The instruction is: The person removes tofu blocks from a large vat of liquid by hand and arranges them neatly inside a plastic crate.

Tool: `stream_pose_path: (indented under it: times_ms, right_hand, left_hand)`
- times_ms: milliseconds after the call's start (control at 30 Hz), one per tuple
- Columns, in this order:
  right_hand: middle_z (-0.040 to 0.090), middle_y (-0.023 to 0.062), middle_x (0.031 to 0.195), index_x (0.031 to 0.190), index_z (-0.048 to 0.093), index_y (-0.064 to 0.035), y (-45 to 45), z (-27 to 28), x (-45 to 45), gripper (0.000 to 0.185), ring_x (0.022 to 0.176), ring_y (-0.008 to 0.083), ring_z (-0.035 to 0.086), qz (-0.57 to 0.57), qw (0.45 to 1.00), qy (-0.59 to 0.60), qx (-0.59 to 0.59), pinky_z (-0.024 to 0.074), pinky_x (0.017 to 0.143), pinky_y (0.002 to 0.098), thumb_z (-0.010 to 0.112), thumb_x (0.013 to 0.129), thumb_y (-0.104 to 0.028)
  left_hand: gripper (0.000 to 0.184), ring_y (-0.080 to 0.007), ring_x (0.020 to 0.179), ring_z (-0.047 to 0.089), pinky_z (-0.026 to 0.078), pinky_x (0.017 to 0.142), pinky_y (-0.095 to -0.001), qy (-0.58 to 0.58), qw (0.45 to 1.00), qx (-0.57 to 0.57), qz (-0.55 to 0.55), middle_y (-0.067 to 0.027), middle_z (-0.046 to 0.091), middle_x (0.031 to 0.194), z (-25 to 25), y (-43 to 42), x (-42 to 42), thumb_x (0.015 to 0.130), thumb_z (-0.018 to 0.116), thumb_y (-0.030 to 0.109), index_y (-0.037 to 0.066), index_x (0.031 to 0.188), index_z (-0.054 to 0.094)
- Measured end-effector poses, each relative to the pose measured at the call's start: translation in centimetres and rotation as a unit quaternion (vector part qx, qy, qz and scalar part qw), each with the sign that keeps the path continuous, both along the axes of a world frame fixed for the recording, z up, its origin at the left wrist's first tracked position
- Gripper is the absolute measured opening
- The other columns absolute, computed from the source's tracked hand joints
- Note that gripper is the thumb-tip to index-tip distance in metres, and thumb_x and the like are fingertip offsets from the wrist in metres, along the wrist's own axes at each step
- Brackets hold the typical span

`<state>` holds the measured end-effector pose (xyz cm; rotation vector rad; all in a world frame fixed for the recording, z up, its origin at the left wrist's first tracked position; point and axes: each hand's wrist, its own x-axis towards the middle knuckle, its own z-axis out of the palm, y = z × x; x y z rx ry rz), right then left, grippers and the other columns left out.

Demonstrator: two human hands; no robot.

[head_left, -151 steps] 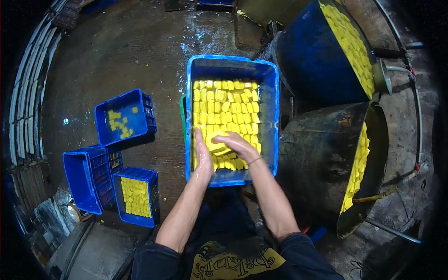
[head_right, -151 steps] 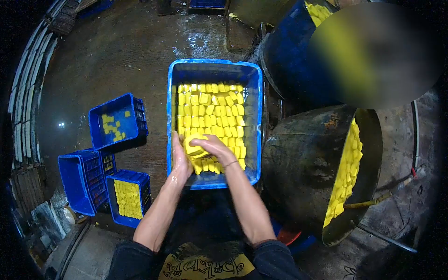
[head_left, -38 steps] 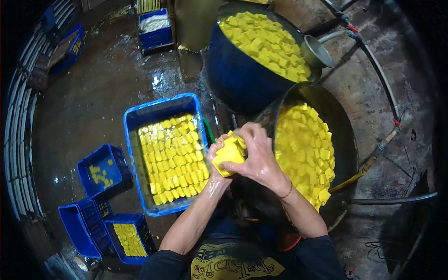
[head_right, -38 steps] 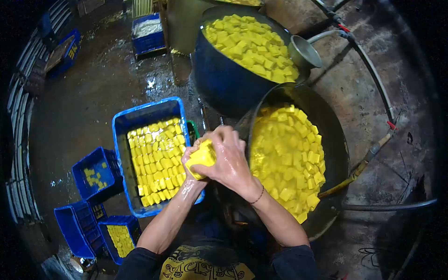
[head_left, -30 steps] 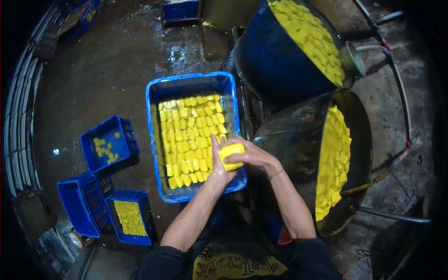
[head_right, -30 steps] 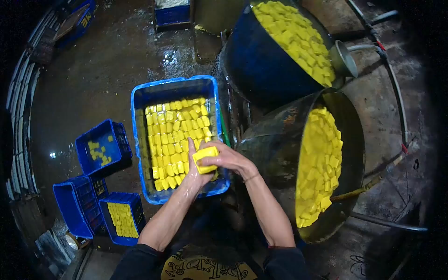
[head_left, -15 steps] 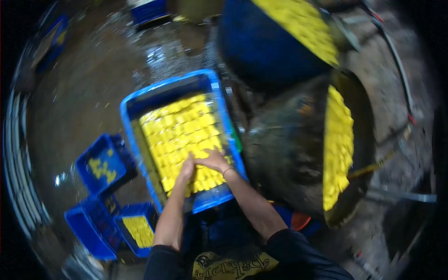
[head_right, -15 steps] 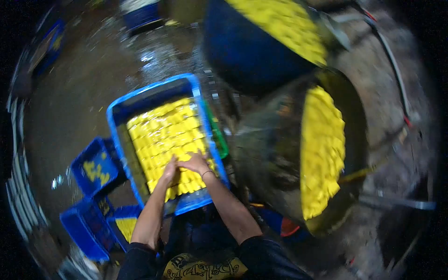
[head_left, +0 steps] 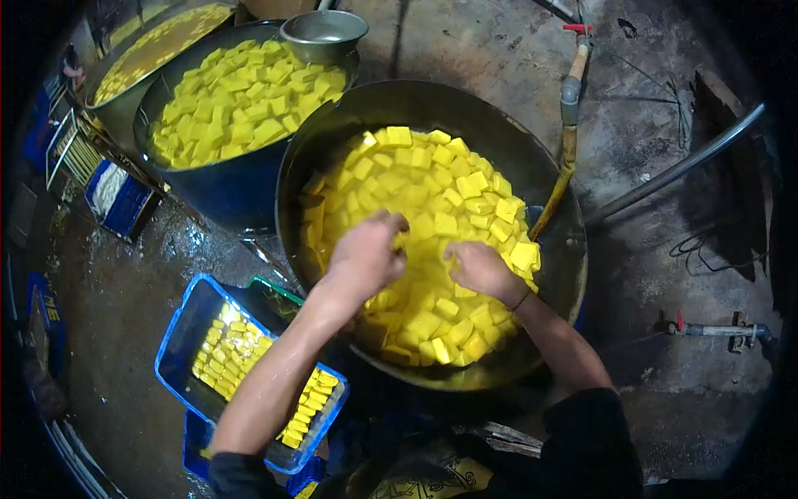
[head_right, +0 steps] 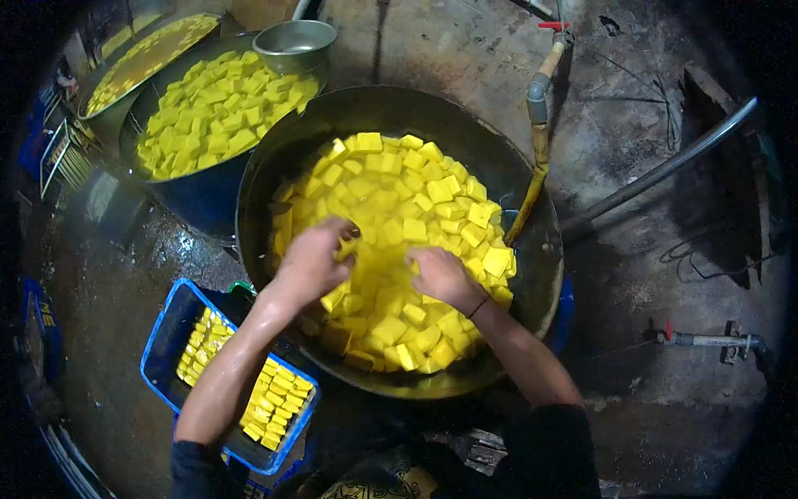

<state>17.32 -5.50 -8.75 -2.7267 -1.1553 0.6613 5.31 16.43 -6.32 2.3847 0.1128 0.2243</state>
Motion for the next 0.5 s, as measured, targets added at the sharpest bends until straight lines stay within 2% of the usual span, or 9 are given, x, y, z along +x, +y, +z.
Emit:
stream_pose_path:
  times_ms: [100,133,200,267,300,367,433,467,500]
  right_hand:
    - [0.061,0.0208,0.109,0.116,0.060,-0.0069,-4.4,-5.3,2.3,0.040,0.103,0.0373,0.060,0.123,0.992,0.004,-0.040,0.0510,0.085,0.0458,0.069,0.077,-0.012]
    - [0.061,0.0208,0.109,0.116,0.060,-0.0069,-5.6,-7.9,2.4,0.040,0.103,0.0373,0.060,0.127,0.991,0.006,-0.033,0.0510,0.085,0.0458,0.069,0.077,-0.012]
    - [0.056,0.0219,0.117,0.120,0.061,-0.0087,-6.6,-11.5,2.5,0.046,0.107,0.0372,0.057,0.269,0.951,-0.086,-0.124,0.0510,0.087,0.0460,0.073,0.076,-0.013]
    - [0.057,0.0206,0.114,0.117,0.062,-0.0061,-6.5,-10.5,4.1,0.042,0.108,0.0370,0.056,0.245,0.963,-0.008,-0.114,0.0496,0.088,0.0445,0.073,0.076,-0.012]
    - [0.059,0.0193,0.111,0.114,0.062,-0.0036,-6.1,-9.8,4.8,0.039,0.108,0.0368,0.055,0.218,0.967,0.069,-0.113,0.0482,0.088,0.0430,0.072,0.076,-0.012]
    - [0.059,0.0195,0.109,0.111,0.063,-0.0040,-6.0,-9.8,7.2,0.041,0.103,0.0367,0.057,0.194,0.973,0.118,-0.042,0.0479,0.086,0.0432,0.075,0.073,-0.016]
    - [0.061,0.0185,0.102,0.105,0.065,-0.0053,-4.3,-6.4,10.2,0.042,0.098,0.0355,0.060,0.165,0.962,0.204,0.076,0.0480,0.085,0.0412,0.079,0.069,-0.020]
    - [0.059,0.0189,0.105,0.105,0.064,-0.0059,-3.0,-5.9,12.0,0.045,0.101,0.0344,0.059,0.166,0.966,0.198,0.027,0.0498,0.086,0.0412,0.080,0.067,-0.024]
    - [0.061,0.0189,0.102,0.103,0.065,-0.0056,-1.7,-6.1,13.9,0.043,0.098,0.0341,0.060,0.165,0.961,0.210,0.071,0.0505,0.085,0.0414,0.079,0.067,-0.023]
  left_hand:
    - [0.030,-0.0322,0.097,0.065,0.053,0.082,-0.0417,0.295,0.926,0.218,-0.095,-0.0179,0.066,0.101,-4.9,-3.5,5.5,0.082,0.067,0.022,0.002,0.105,0.065]
    - [0.024,-0.0306,0.096,0.067,0.055,0.078,-0.0395,0.304,0.919,0.226,-0.110,-0.0168,0.067,0.103,-5.8,-3.8,5.7,0.085,0.065,0.020,0.004,0.102,0.068]
    - [0.019,-0.0290,0.094,0.068,0.057,0.074,-0.0374,0.320,0.908,0.241,-0.121,-0.0156,0.069,0.104,-8.3,-3.9,6.0,0.087,0.064,0.018,0.005,0.100,0.070]
    - [0.019,-0.0292,0.093,0.069,0.057,0.073,-0.0357,0.425,0.861,0.245,-0.132,-0.0166,0.069,0.103,-10.1,-3.9,6.8,0.087,0.063,0.017,0.004,0.099,0.070]
    - [0.019,-0.0292,0.093,0.069,0.057,0.073,-0.0357,0.431,0.858,0.248,-0.129,-0.0166,0.069,0.103,-10.3,-3.7,6.8,0.087,0.063,0.017,0.004,0.099,0.070]
    - [0.015,-0.0318,0.080,0.070,0.056,0.063,-0.0395,0.376,0.896,0.216,-0.092,-0.0195,0.069,0.085,-10.2,-3.0,6.6,0.082,0.063,0.013,0.001,0.086,0.071]
    - [0.012,-0.0319,0.083,0.068,0.055,0.070,-0.0402,0.366,0.896,0.233,-0.096,-0.0180,0.068,0.089,-9.6,-2.6,7.2,0.080,0.062,0.010,0.002,0.083,0.070]
    - [0.011,-0.0322,0.088,0.066,0.053,0.076,-0.0402,0.285,0.914,0.248,-0.149,-0.0170,0.067,0.091,-9.2,-2.3,7.6,0.078,0.063,0.010,0.003,0.082,0.070]
    - [0.010,-0.0325,0.093,0.064,0.051,0.082,-0.0403,0.201,0.923,0.260,-0.200,-0.0161,0.066,0.093,-9.0,-2.1,7.9,0.077,0.063,0.010,0.005,0.081,0.070]
